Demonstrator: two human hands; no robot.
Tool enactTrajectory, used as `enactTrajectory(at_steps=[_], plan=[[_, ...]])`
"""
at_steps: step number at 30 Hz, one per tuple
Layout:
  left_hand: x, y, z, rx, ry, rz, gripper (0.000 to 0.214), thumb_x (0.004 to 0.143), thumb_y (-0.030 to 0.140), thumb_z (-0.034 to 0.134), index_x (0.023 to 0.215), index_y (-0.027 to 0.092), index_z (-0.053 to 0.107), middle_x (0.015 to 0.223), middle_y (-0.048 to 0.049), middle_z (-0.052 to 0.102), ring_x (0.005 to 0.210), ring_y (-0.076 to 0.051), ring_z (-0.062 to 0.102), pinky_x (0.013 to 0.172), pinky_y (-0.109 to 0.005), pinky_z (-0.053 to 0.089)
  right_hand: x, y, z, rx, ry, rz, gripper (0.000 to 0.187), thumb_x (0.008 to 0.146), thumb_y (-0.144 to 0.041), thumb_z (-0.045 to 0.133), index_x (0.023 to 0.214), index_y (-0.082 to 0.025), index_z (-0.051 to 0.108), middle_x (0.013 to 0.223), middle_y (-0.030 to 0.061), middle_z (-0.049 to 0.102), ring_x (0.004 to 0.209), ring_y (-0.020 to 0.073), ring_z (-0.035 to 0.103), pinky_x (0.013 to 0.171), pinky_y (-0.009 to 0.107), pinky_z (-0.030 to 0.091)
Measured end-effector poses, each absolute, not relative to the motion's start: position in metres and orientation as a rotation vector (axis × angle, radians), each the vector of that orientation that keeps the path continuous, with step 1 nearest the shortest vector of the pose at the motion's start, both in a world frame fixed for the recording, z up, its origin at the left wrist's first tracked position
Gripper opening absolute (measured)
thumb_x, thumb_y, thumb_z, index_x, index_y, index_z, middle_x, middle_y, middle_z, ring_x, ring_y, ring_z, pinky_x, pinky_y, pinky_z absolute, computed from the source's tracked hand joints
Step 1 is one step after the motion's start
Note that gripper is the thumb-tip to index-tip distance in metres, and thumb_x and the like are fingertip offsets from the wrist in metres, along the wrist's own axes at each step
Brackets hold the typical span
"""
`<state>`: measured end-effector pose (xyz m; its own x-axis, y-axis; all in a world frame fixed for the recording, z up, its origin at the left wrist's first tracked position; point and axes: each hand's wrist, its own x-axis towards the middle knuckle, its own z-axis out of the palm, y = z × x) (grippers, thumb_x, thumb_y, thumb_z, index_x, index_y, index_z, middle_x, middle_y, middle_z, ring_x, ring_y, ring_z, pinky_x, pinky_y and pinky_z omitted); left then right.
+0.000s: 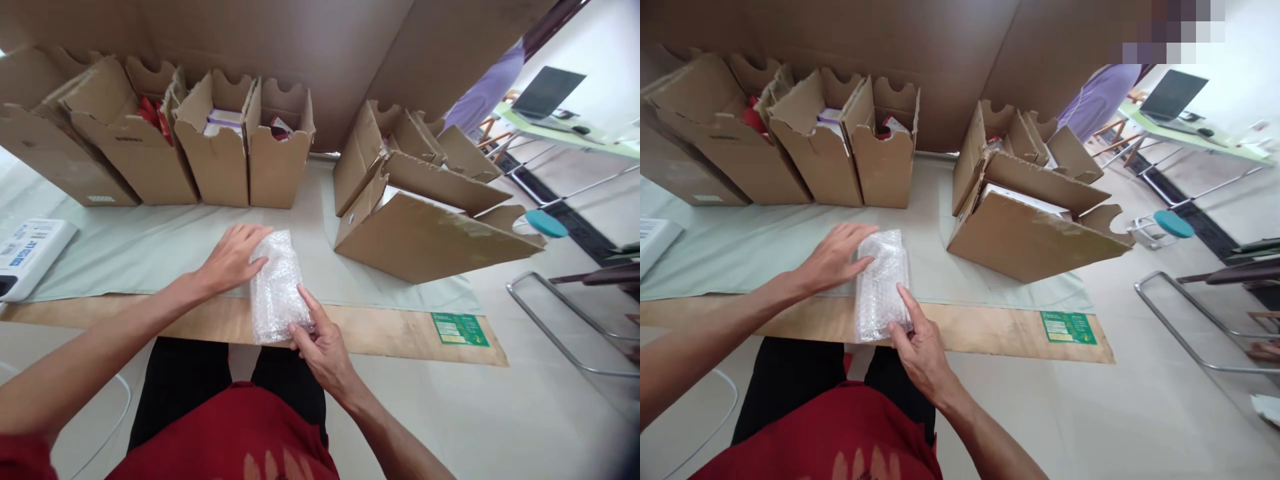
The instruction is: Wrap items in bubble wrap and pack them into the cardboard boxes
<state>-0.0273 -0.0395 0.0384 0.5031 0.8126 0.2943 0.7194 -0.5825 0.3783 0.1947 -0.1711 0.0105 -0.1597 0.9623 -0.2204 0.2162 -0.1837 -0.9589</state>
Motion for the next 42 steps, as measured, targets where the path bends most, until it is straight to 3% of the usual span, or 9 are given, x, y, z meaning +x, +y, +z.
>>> enactTrajectory(at_steps=[4,8,12,15,21,26,31,37,42], plan=[[-0.053,-0.099,0.031,2.567,0.922,0.683,0.058,0.084,0.01,0.052,0.141,0.02,0.053,0.146,-0.014,0.058,0.146,-0.031,0.043,0.119,-0.052,0.039,0.202,-0.166,0.019,-1.348,-1.195,1.568,0.039,0.088,-0.041,0.07,0.122,-0.021,0.07,0.071,-0.002,0.06,0.059,0.0139,0.054,0.059,0.028,0.051],[-0.055,-0.13,0.024,2.642,0.824,0.649,0.071,0.081,0.013,0.061,0.149,0.018,0.045,0.155,-0.0183,0.05,0.15,-0.035,0.039,0.123,-0.057,0.033,0.199,-0.163,0.027,-1.213,-1.037,1.647,0.039,0.087,-0.046,0.072,0.118,-0.022,0.068,0.074,-0.0019,0.063,0.065,0.014,0.059,0.069,0.029,0.053],[-0.037,-0.129,0.015,2.541,0.974,0.965,0.036,0.092,0.01,0.056,0.126,0.019,0.064,0.118,-0.0127,0.075,0.116,-0.026,0.068,0.103,-0.044,0.051,0.199,-0.159,0.033,-1.093,-1.06,1.722,0.046,0.089,-0.047,0.071,0.126,-0.023,0.063,0.085,0.0018,0.07,0.071,0.0157,0.065,0.071,0.029,0.054],[-0.03,-0.124,0.018,2.237,1.138,0.963,0.02,0.097,0.017,0.054,0.107,0.019,0.071,0.096,-0.0066,0.078,0.09,-0.02,0.072,0.086,-0.035,0.055,0.21,-0.153,0.041,-1.144,-1.267,1.662,0.054,0.089,-0.041,0.07,0.139,-0.023,0.054,0.087,0.0024,0.07,0.071,0.0171,0.066,0.065,0.029,0.053],[-0.029,-0.123,0.03,1.769,1.413,0.779,0.038,0.089,0.036,0.06,0.121,0.017,0.07,0.09,-0.0039,0.075,0.067,-0.015,0.063,0.062,-0.026,0.051,0.217,-0.126,0.043,-1.386,-1.767,0.881,0.057,0.084,-0.038,0.076,0.136,-0.025,0.059,0.123,0.0094,0.067,0.109,0.0256,0.063,0.092,0.04,0.052],[-0.028,-0.12,0.027,1.74,1.449,0.771,0.042,0.09,0.04,0.058,0.124,0.019,0.068,0.075,0.0012,0.068,0.061,-0.013,0.057,0.064,-0.026,0.05,0.196,-0.103,0.024,-1.385,-1.786,1.066,0.053,0.09,-0.032,0.063,0.141,-0.02,0.056,0.072,-0.0047,0.056,0.068,0.0158,0.055,0.068,0.029,0.045],[-0.03,-0.113,0.017,1.951,1.56,0.866,0.029,0.09,0.038,0.056,0.105,0.021,0.073,0.081,-0.0041,0.07,0.077,-0.02,0.064,0.077,-0.033,0.052,0.191,-0.092,0.019,-1.525,-1.913,0.996,0.056,0.088,-0.029,0.064,0.143,-0.02,0.055,0.068,-0.007,0.051,0.063,0.0153,0.051,0.064,0.028,0.04],[-0.027,-0.101,0.017,2.068,1.734,0.479,0.032,0.09,0.031,0.056,0.115,0.019,0.071,0.077,-0.0046,0.069,0.077,-0.024,0.066,0.076,-0.035,0.051,0.192,-0.113,0.029,-1.429,-2.137,0.28,0.041,0.096,-0.036,0.061,0.133,-0.017,0.061,0.102,0.0104,0.071,0.092,0.0273,0.065,0.086,0.042,0.047],[-0.027,-0.093,0.019,2.026,1.725,0.464,0.044,0.087,0.028,0.058,0.131,0.02,0.063,0.1,-0.0071,0.071,0.089,-0.024,0.067,0.082,-0.036,0.052,0.183,-0.122,0.029,-1.045,-2.572,0.205,0.041,0.096,-0.027,0.061,0.135,-0.015,0.06,0.144,0.0189,0.06,0.13,0.0352,0.055,0.103,0.052,0.044]])
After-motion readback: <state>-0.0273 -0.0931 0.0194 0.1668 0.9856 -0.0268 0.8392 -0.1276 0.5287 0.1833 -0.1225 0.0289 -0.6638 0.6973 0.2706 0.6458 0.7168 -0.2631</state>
